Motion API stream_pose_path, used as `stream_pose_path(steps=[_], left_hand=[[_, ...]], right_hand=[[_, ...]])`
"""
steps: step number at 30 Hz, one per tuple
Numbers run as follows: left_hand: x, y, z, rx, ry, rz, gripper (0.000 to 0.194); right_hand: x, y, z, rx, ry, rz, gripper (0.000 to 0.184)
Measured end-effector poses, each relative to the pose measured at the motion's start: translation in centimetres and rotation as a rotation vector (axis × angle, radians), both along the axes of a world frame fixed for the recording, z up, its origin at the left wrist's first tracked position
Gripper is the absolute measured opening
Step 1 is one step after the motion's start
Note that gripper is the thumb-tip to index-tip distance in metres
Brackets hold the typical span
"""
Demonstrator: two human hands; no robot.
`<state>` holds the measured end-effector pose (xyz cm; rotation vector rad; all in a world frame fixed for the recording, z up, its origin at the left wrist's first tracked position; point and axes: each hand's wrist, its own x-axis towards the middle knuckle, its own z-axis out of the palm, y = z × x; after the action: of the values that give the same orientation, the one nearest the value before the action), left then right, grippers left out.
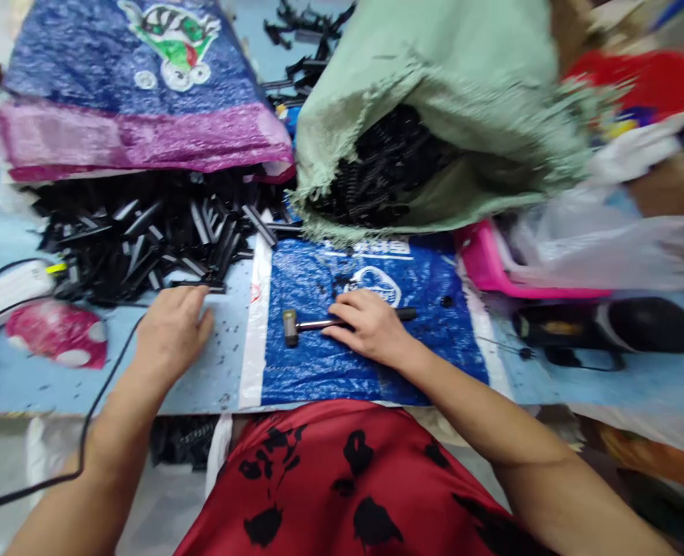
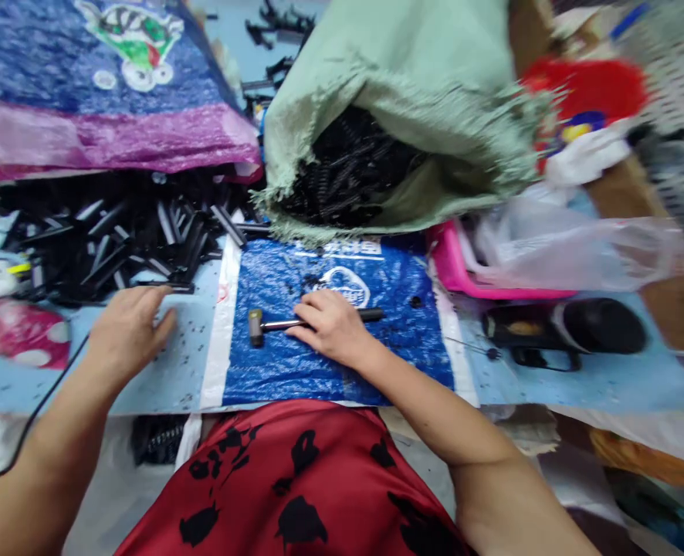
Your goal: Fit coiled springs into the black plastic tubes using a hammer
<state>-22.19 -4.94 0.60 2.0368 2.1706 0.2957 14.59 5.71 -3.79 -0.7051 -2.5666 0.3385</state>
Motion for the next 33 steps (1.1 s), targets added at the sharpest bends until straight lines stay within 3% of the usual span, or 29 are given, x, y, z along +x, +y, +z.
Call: stream_pose_path(steps=[4, 8, 10, 13, 16, 18, 22, 25, 27, 30, 33], left_hand=[[-0.1, 2.4, -2.0, 0.177, 0.301, -0.068, 0.028], [1.4, 1.9, -2.1, 0.288, 0.102, -0.133, 0.022], [3.3, 1.3, -1.9, 0.237, -0.113, -0.022, 0.022], [6.0, 0.7, -2.1, 0.094, -0.511, 0.292, 0.028], [7.1, 0.0, -2.7, 0.094, -0.923, 0.570, 0.038], [7.2, -0.5, -2.9, 0.118, -1.125, 0.666, 0.047], [7.4, -0.5, -2.3, 0.121, -1.361, 0.751, 0.046], [8.1, 0.3, -1.9, 0.128, -1.422, 0.706, 0.043], [8.8, 1.0, -1.8, 0.100, -1.432, 0.657, 0.039], [10.2, 1.8, -1.4, 0.022, -1.463, 0.560, 0.039], [11.8, 2.0, -0.7, -0.048, -1.471, 0.432, 0.040]], right_hand=[[0.4, 3.3, 1.1, -0.025, -0.016, -0.030, 0.034], [1.9, 10.2, 2.8, 0.067, -0.132, -0.342, 0.041], [1.6, 14.1, 3.6, 0.137, -0.268, -0.442, 0.040], [0.4, 19.0, 4.1, 0.150, -0.469, -0.396, 0.037], [-0.3, 21.8, 3.8, 0.108, -0.619, -0.278, 0.033], [0.1, 22.5, 3.4, 0.109, -0.625, -0.242, 0.027], [2.1, 20.6, 2.9, 0.048, -0.361, -0.230, 0.027], [3.3, 15.7, 2.6, -0.200, 0.019, -0.197, 0.033], [3.2, 11.3, 2.2, -0.541, 0.309, -0.186, 0.042], [1.4, 5.5, 1.6, -1.223, 0.676, -0.193, 0.058], [-1.2, 2.7, 1.9, -1.557, 0.871, -0.303, 0.060]])
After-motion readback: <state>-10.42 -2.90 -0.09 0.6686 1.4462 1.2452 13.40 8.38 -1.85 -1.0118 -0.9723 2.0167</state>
